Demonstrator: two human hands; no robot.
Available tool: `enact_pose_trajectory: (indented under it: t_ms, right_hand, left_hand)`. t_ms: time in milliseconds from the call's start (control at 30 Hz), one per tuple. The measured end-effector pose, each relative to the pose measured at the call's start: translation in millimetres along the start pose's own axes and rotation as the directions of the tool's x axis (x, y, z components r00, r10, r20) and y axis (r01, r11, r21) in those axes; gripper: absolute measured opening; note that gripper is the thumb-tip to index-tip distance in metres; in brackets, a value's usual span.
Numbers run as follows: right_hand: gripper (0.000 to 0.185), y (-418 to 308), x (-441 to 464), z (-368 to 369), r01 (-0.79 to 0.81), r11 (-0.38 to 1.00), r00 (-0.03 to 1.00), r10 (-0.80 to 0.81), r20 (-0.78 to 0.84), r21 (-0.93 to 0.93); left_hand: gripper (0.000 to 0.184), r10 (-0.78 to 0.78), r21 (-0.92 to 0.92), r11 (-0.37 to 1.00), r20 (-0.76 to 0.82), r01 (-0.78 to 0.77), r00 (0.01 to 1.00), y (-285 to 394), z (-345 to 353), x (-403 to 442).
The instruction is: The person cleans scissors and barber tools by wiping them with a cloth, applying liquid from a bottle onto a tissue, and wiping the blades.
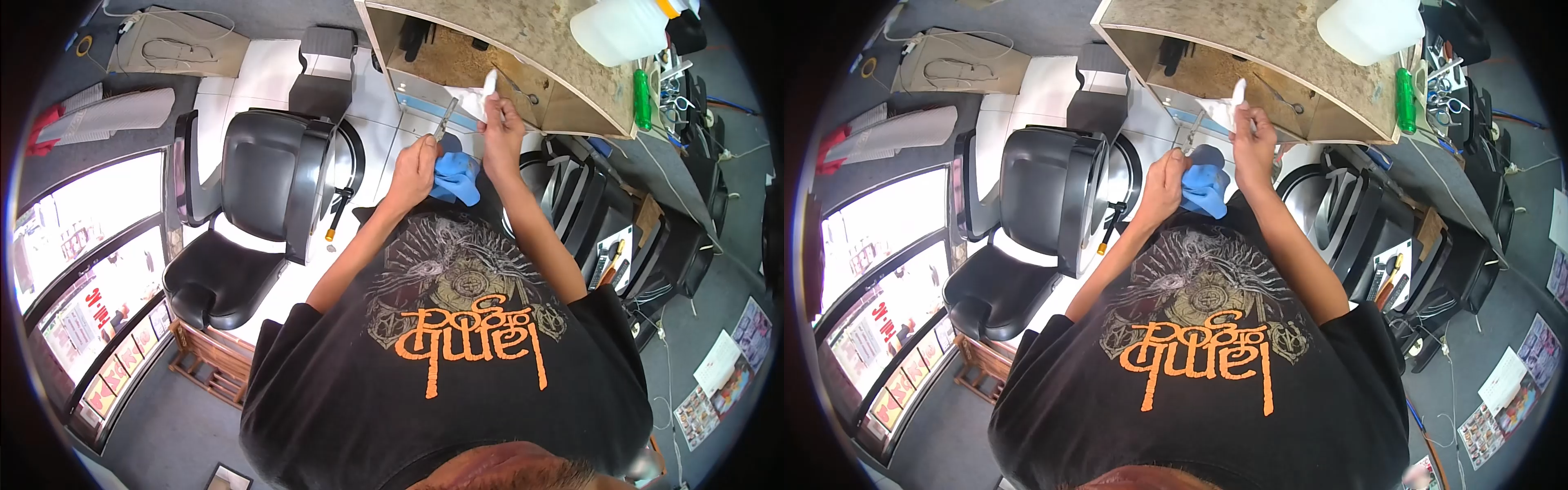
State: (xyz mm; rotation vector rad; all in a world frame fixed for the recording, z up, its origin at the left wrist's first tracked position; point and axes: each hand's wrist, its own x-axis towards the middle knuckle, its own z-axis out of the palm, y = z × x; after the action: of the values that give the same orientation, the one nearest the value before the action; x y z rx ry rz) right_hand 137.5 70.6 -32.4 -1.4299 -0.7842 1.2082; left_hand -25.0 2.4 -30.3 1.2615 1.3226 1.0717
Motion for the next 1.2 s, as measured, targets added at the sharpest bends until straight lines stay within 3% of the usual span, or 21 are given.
enact_pose_trajectory:
  t_ms: [200,233,267,333,433,533,700,800,1200]
  right_hand:
    - [0.021,-6,-39,1,0.138,0.990,0.987,-0.137,0.084,-0.002]
    - [0.018,-2,-43,-1,0.141,0.979,0.982,-0.120,0.145,-0.144]
    - [0.019,-4,-47,2,0.334,0.899,0.929,-0.262,0.263,-0.285]
    - [0.020,-11,-49,10,0.391,0.835,0.913,-0.298,0.279,-0.387]
    - [0.021,-5,-28,10,0.341,0.863,0.936,-0.276,0.219,-0.371]
    - [0.020,-20,-56,12,0.306,0.859,0.938,-0.198,0.284,-0.411]
    - [0.019,-17,-44,13,0.465,0.796,0.878,-0.360,0.315,-0.387]
    - [0.020,-23,-56,15,0.399,0.820,0.902,-0.272,0.334,-0.411]
    - [0.017,-19,-40,12,0.469,0.782,0.867,-0.319,0.383,-0.410]
  left_hand:
    - [0.042,-0.030,-0.006,1.000,-0.007,0.030,1.000,-3,-2,-1]
    - [0.044,-0.038,-0.006,0.999,0.005,0.038,0.999,0,-3,0]
    - [0.045,-0.045,-0.006,0.999,0.019,0.046,0.999,3,-2,0]
    - [0.044,-0.073,0.017,0.997,0.039,0.072,0.997,4,-1,0]
    - [0.043,-0.054,0.053,0.997,0.036,0.052,0.998,0,0,0]
    - [0.042,-0.091,0.082,0.993,0.045,0.087,0.995,6,-4,0]
    - [0.040,-0.044,0.067,0.997,0.033,0.041,0.999,2,-2,-1]
    - [0.039,-0.045,0.122,0.992,0.031,0.041,0.998,-1,-5,0]
    - [0.038,0.020,0.124,0.992,0.024,-0.023,1.000,-5,-1,0]
